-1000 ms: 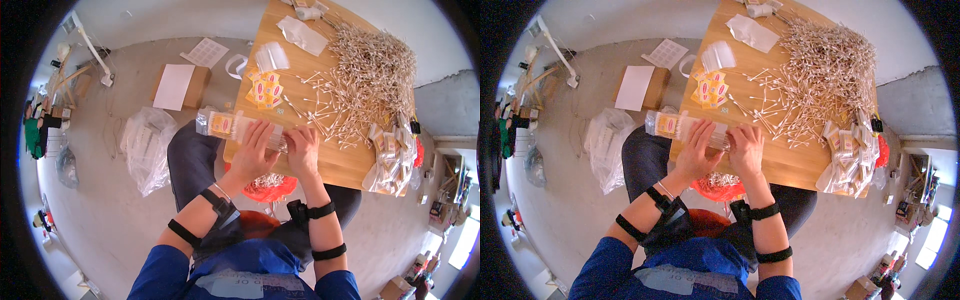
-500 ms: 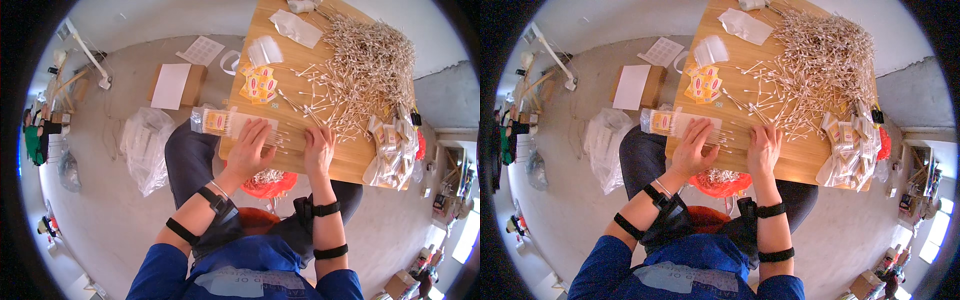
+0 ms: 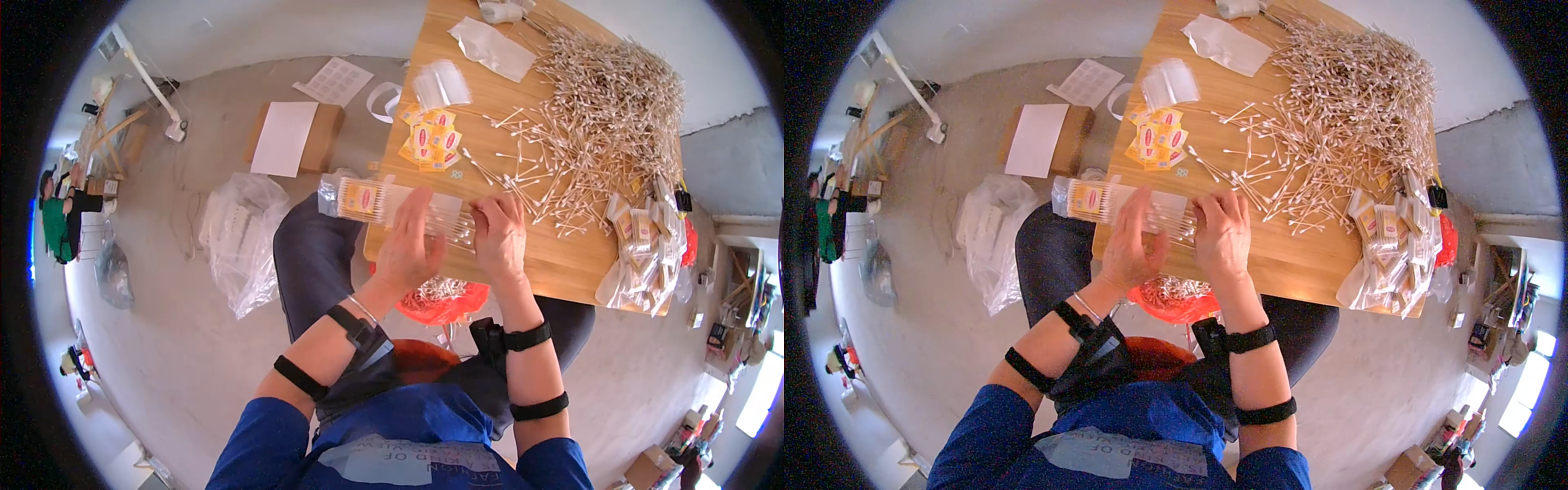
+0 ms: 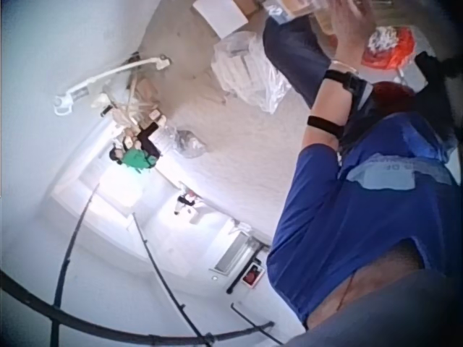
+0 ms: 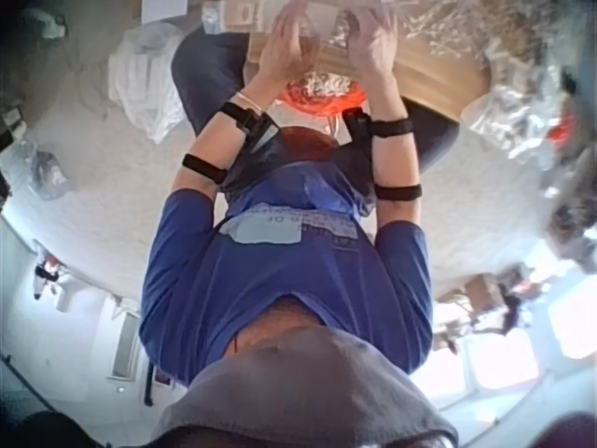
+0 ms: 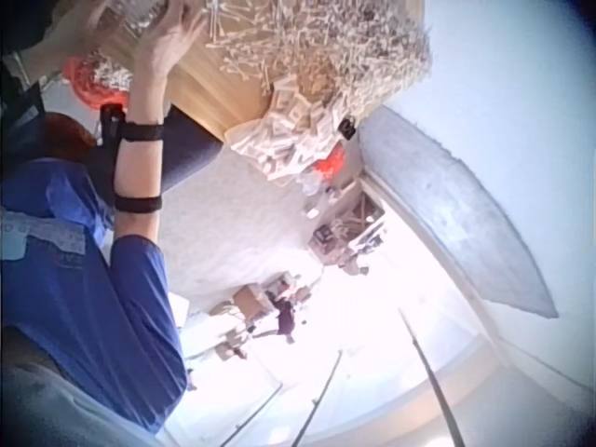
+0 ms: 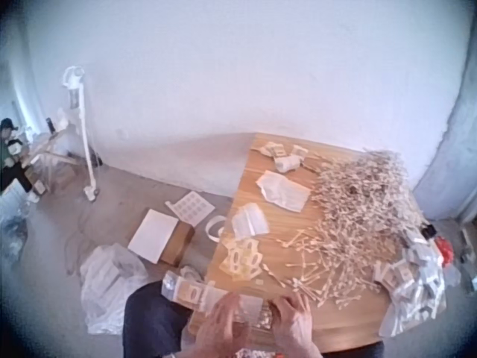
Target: The person sits at a table and packs cotton swabs into small plastic bags. They pick up swabs from a pile on the table, insert them into a bag, and seal it. The person repeats this process multiple times, handling the swabs and bags by hand.
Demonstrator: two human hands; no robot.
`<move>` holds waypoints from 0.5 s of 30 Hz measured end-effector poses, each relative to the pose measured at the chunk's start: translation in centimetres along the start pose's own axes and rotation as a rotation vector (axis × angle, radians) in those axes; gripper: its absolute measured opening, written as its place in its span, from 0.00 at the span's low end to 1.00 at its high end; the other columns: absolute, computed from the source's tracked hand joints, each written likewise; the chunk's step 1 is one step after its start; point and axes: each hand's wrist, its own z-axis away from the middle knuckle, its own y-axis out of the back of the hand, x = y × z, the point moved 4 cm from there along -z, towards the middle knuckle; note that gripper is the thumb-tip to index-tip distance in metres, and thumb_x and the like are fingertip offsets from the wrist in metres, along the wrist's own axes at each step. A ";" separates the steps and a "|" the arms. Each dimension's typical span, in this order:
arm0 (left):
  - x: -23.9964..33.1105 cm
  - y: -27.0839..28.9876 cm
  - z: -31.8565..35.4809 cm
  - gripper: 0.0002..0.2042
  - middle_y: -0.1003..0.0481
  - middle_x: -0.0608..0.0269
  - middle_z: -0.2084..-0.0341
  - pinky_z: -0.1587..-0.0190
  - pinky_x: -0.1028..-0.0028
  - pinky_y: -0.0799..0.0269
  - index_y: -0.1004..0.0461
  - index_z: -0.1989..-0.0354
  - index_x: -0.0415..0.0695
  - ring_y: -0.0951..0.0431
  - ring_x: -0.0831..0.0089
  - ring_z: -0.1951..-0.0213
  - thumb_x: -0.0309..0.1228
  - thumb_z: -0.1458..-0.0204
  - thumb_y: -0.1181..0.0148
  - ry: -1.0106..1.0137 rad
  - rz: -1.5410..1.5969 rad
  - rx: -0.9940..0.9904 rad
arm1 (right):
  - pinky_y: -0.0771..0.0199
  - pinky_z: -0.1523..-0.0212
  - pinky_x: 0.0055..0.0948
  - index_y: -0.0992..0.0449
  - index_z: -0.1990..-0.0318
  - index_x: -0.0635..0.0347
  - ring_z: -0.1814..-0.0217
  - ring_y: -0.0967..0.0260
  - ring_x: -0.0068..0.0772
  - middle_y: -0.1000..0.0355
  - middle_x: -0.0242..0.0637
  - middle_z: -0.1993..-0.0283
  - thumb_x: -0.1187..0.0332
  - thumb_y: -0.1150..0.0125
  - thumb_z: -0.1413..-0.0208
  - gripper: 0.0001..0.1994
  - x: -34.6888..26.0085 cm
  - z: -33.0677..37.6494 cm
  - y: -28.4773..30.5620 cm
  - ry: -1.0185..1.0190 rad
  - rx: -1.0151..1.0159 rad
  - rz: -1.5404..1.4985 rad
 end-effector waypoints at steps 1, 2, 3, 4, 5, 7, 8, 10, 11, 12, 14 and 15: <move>-0.1 0.1 0.1 0.34 0.41 0.38 0.37 0.34 0.56 0.43 0.48 0.33 0.32 0.40 0.43 0.36 0.29 0.47 0.43 0.022 0.022 0.005 | 0.30 0.55 0.40 0.21 0.67 0.56 0.57 0.34 0.46 0.30 0.37 0.64 0.76 0.37 0.53 0.06 -0.2 0.0 0.1 0.025 -0.043 0.020; -0.2 0.2 0.2 0.34 0.41 0.38 0.37 0.34 0.56 0.43 0.49 0.33 0.32 0.40 0.42 0.36 0.28 0.47 0.43 0.044 0.044 0.011 | 0.30 0.55 0.40 0.21 0.67 0.56 0.57 0.35 0.45 0.31 0.37 0.64 0.76 0.37 0.52 0.05 -0.3 0.1 0.0 0.050 -0.086 0.040; -0.1 0.3 0.1 0.34 0.41 0.38 0.37 0.34 0.56 0.44 0.49 0.33 0.32 0.40 0.42 0.36 0.28 0.47 0.44 0.061 0.068 0.016 | 0.30 0.56 0.40 0.21 0.67 0.57 0.58 0.34 0.45 0.30 0.37 0.65 0.76 0.37 0.53 0.05 -0.5 0.0 0.0 0.068 -0.092 0.067; 0.0 0.4 0.0 0.33 0.41 0.38 0.37 0.34 0.56 0.43 0.49 0.33 0.32 0.40 0.43 0.36 0.27 0.48 0.45 0.052 0.057 0.020 | 0.30 0.57 0.40 0.22 0.67 0.57 0.59 0.34 0.45 0.30 0.36 0.65 0.76 0.36 0.53 0.05 -0.6 -0.1 -0.2 0.087 -0.098 0.094; 0.0 0.4 0.0 0.33 0.41 0.38 0.37 0.34 0.57 0.42 0.49 0.33 0.32 0.41 0.43 0.35 0.25 0.48 0.45 0.044 0.046 0.024 | 0.30 0.58 0.40 0.22 0.68 0.58 0.60 0.34 0.44 0.30 0.36 0.66 0.76 0.35 0.53 0.05 -0.7 -0.2 -0.2 0.106 -0.104 0.121; 0.0 0.4 0.0 0.33 0.41 0.38 0.37 0.34 0.58 0.42 0.49 0.33 0.33 0.41 0.44 0.35 0.24 0.48 0.46 0.049 0.040 0.022 | 0.30 0.57 0.40 0.22 0.68 0.58 0.60 0.33 0.44 0.31 0.36 0.66 0.75 0.35 0.53 0.04 -1.2 -0.7 -0.2 0.161 -0.123 0.194; 0.0 0.4 0.0 0.33 0.41 0.38 0.37 0.34 0.58 0.42 0.49 0.33 0.33 0.41 0.44 0.35 0.24 0.48 0.46 0.062 0.050 0.014 | 0.30 0.57 0.40 0.22 0.68 0.58 0.60 0.33 0.44 0.31 0.36 0.66 0.74 0.35 0.53 0.04 -1.4 -0.8 -0.2 0.189 -0.132 0.231; -0.2 0.4 0.0 0.33 0.42 0.38 0.37 0.34 0.58 0.42 0.49 0.33 0.33 0.41 0.44 0.35 0.23 0.48 0.46 0.071 0.060 0.007 | 0.29 0.55 0.39 0.24 0.69 0.57 0.56 0.33 0.43 0.31 0.36 0.64 0.73 0.39 0.55 0.04 -1.6 -0.9 -0.4 0.224 -0.198 0.311; -0.3 0.3 0.0 0.32 0.42 0.38 0.37 0.34 0.58 0.42 0.48 0.33 0.33 0.41 0.44 0.35 0.23 0.48 0.46 0.068 0.058 0.007 | 0.29 0.54 0.38 0.24 0.69 0.57 0.55 0.33 0.42 0.31 0.36 0.63 0.73 0.40 0.56 0.05 -1.8 -0.9 -0.4 0.242 -0.232 0.351; -0.3 0.3 -0.1 0.32 0.42 0.38 0.37 0.34 0.58 0.42 0.48 0.33 0.33 0.41 0.44 0.35 0.23 0.48 0.46 0.063 0.057 0.007 | 0.29 0.54 0.38 0.24 0.69 0.57 0.55 0.33 0.42 0.31 0.36 0.63 0.73 0.40 0.56 0.05 -1.8 -0.8 -0.3 0.229 -0.204 0.309; -0.1 0.4 -0.2 0.32 0.42 0.38 0.37 0.34 0.58 0.42 0.48 0.33 0.33 0.41 0.44 0.35 0.23 0.48 0.47 0.065 0.059 0.003 | 0.29 0.54 0.38 0.25 0.69 0.58 0.54 0.33 0.41 0.31 0.36 0.63 0.73 0.40 0.56 0.05 -1.8 -0.7 -0.1 0.201 -0.148 0.225; -0.1 0.4 -0.1 0.32 0.42 0.38 0.37 0.34 0.59 0.42 0.48 0.33 0.33 0.41 0.44 0.35 0.23 0.48 0.47 0.069 0.059 0.001 | 0.29 0.53 0.38 0.25 0.69 0.58 0.54 0.33 0.41 0.31 0.36 0.63 0.73 0.40 0.56 0.05 -1.9 -0.8 -0.1 0.199 -0.174 0.236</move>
